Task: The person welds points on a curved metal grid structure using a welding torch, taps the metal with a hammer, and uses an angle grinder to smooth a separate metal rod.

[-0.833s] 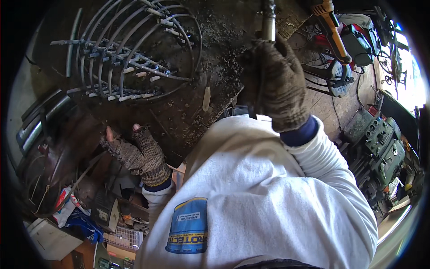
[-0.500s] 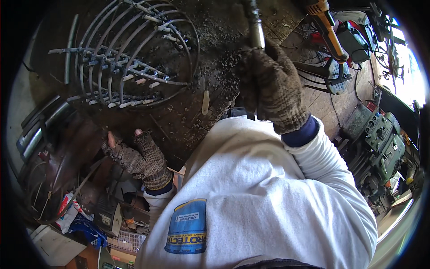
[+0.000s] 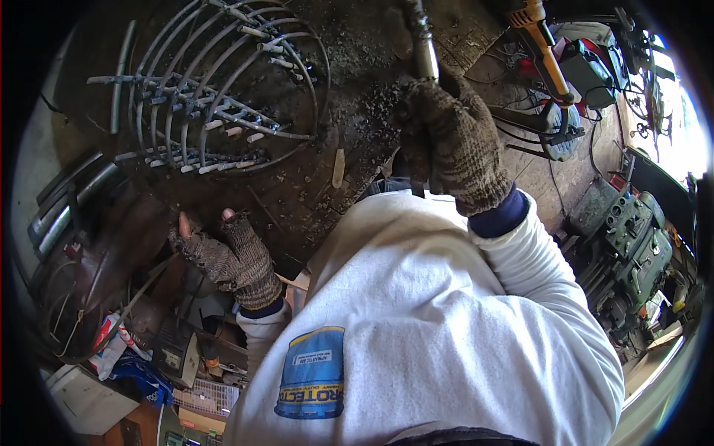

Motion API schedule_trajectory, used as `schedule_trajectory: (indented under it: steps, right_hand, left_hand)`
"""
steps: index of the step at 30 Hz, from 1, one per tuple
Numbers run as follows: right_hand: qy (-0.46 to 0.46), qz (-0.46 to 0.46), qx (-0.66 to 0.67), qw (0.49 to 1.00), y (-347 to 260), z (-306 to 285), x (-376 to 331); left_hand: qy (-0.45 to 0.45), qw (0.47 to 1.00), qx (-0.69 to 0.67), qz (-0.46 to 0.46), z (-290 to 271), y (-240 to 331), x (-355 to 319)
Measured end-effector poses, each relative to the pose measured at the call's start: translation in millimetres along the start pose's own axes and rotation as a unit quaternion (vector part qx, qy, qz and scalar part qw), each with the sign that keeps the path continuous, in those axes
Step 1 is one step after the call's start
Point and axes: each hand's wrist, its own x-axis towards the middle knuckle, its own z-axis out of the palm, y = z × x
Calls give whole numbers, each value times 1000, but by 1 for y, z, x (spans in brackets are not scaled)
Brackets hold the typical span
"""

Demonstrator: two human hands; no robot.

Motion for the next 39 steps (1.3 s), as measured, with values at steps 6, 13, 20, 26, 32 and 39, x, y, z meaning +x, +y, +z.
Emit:
schedule_trajectory:
  steps: [6, 13, 20, 26, 32, 39]
  right_hand:
    - [-38, 87, 268, 959, 15, -9, 12]
    - [2, 41, -36, 999, -3, 4, 2]
    - [75, -96, 50, 991, 8, 1, 7]
    - [55, -30, 16, 998, 4, 8, 7]
    - [15, -68, -153, 986, -24, -34, 9]
    - [-76, -248, -478, 839, -61, -72, 68]
  left_hand:
    - [10, 1000, -22, -17, 2, 2, -1]
    - [11, 1000, -9, -13, 2, -5, -5]
    - [21, 1000, -7, 14, 5, -8, -4]
    - [10, 1000, 20, 1, 2, -11, -5]
    - [20, 1000, 5, -19, 2, -8, -6]
    - [33, 999, -25, -7, 6, -7, -3]
